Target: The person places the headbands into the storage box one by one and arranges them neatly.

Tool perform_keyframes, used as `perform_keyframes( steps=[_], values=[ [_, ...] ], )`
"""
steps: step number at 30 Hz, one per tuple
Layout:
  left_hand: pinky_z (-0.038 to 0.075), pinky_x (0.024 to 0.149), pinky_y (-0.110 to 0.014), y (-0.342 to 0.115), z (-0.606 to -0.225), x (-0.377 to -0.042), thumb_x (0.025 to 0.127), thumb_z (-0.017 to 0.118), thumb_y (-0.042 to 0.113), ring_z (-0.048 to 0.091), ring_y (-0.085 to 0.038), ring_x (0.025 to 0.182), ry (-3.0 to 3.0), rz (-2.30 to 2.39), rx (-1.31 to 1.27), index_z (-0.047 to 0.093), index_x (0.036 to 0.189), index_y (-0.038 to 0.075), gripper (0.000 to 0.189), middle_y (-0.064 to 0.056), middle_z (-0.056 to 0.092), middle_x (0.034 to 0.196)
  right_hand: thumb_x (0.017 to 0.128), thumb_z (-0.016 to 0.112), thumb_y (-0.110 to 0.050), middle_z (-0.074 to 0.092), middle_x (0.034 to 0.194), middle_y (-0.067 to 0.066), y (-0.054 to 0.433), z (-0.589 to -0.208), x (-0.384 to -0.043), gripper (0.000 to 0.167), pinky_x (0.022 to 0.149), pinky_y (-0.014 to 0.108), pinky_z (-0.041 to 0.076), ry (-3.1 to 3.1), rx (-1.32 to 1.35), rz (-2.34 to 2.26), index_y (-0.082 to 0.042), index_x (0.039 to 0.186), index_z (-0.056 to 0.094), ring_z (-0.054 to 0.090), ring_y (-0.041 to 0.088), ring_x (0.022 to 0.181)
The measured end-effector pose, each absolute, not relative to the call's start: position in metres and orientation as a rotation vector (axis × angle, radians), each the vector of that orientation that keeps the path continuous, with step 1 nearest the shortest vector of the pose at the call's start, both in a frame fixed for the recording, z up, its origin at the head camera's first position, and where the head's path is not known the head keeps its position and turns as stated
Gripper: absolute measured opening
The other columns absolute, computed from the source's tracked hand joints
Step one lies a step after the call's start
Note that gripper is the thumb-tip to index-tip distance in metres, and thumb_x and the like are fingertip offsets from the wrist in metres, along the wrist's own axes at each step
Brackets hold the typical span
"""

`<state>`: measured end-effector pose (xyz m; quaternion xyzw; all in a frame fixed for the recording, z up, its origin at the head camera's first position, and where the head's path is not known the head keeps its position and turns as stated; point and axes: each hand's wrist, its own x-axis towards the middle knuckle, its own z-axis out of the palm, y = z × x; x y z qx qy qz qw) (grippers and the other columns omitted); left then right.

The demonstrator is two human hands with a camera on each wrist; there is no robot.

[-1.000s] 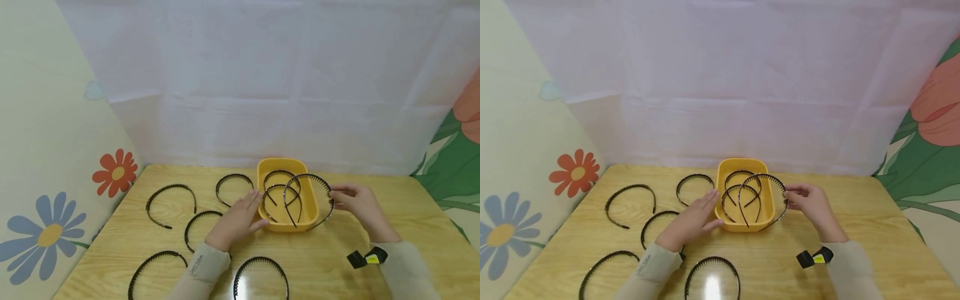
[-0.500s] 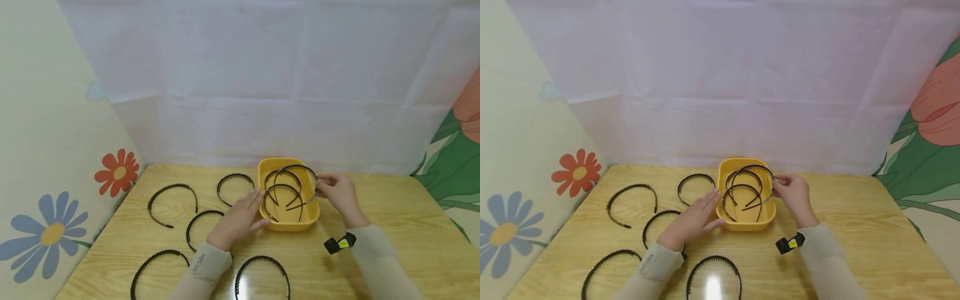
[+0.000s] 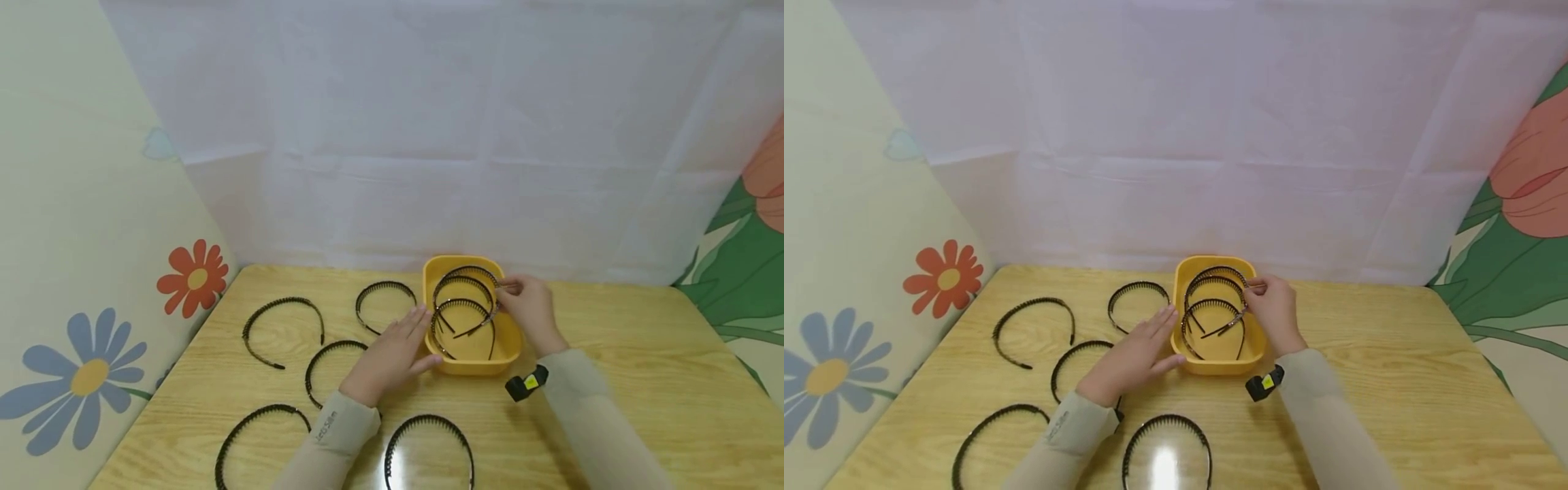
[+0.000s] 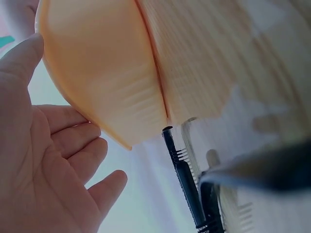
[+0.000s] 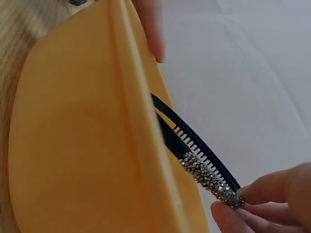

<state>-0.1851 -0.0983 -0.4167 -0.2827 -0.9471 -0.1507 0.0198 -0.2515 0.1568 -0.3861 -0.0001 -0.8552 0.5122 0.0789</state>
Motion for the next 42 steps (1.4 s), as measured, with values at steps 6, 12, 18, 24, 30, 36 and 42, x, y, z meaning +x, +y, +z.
perform_keyframes(
  steps=[6, 12, 18, 24, 30, 36, 42],
  values=[
    [0.020, 0.124, -0.053, -0.098, -0.416, -0.185, 0.103, 0.049, 0.054, 0.017, -0.032, 0.154, -2.956, -0.484, -0.872, 0.022, 0.159, -0.001, 0.083, -0.017, 0.016, 0.167, 0.096, 0.064, -0.002, 0.071, 0.103, 0.028, 0.146, -0.390, -0.258, 0.025, 0.068, 0.033, 0.064, -2.595, 0.015, 1.441, 0.010, 0.117, 0.068, 0.073, 0.032, 0.080],
    [0.021, 0.124, -0.052, -0.098, -0.415, -0.184, 0.103, 0.048, 0.056, 0.017, -0.030, 0.154, -2.960, -0.482, -0.867, 0.021, 0.160, 0.001, 0.084, -0.015, 0.014, 0.167, 0.095, 0.064, -0.003, 0.072, 0.101, 0.027, 0.141, -0.394, -0.261, 0.024, 0.068, 0.036, 0.063, -2.659, 0.032, 1.292, 0.009, 0.115, 0.069, 0.073, 0.034, 0.081],
    [0.022, 0.124, -0.052, -0.098, -0.417, -0.185, 0.103, 0.048, 0.055, 0.018, -0.031, 0.154, -2.952, -0.486, -0.866, 0.022, 0.160, 0.000, 0.084, -0.017, 0.017, 0.167, 0.096, 0.062, -0.004, 0.071, 0.104, 0.028, 0.140, -0.397, -0.262, 0.027, 0.075, 0.042, 0.063, -2.732, 0.024, 1.239, 0.011, 0.118, 0.067, 0.070, 0.038, 0.094],
    [0.021, 0.124, -0.052, -0.099, -0.417, -0.185, 0.103, 0.048, 0.054, 0.017, -0.032, 0.154, -2.954, -0.491, -0.873, 0.021, 0.160, -0.001, 0.083, -0.017, 0.017, 0.167, 0.095, 0.062, -0.005, 0.069, 0.113, 0.029, 0.139, -0.397, -0.261, 0.032, 0.084, 0.047, 0.061, -2.781, 0.053, 1.225, 0.011, 0.123, 0.064, 0.067, 0.041, 0.105],
    [0.022, 0.123, -0.053, -0.100, -0.416, -0.186, 0.103, 0.048, 0.054, 0.018, -0.032, 0.154, -2.958, -0.494, -0.877, 0.021, 0.160, -0.001, 0.083, -0.017, 0.016, 0.167, 0.095, 0.064, -0.006, 0.065, 0.124, 0.031, 0.137, -0.396, -0.259, 0.036, 0.095, 0.052, 0.056, -2.800, 0.111, 1.168, 0.013, 0.126, 0.062, 0.062, 0.044, 0.116],
    [0.022, 0.124, -0.053, -0.099, -0.414, -0.185, 0.103, 0.048, 0.054, 0.017, -0.033, 0.154, -2.968, -0.493, -0.880, 0.020, 0.160, 0.000, 0.084, -0.017, 0.016, 0.167, 0.097, 0.064, -0.006, 0.061, 0.130, 0.032, 0.139, -0.396, -0.255, 0.037, 0.096, 0.053, 0.055, -2.809, 0.133, 1.167, 0.014, 0.128, 0.061, 0.060, 0.045, 0.118],
    [0.022, 0.123, -0.053, -0.099, -0.414, -0.185, 0.103, 0.049, 0.053, 0.018, -0.033, 0.154, -2.966, -0.496, -0.886, 0.023, 0.159, -0.002, 0.083, -0.018, 0.018, 0.166, 0.095, 0.064, 0.000, 0.064, 0.125, 0.032, 0.139, -0.395, -0.248, 0.034, 0.091, 0.051, 0.058, -2.774, 0.156, 1.169, 0.014, 0.126, 0.062, 0.065, 0.045, 0.111]
  ],
)
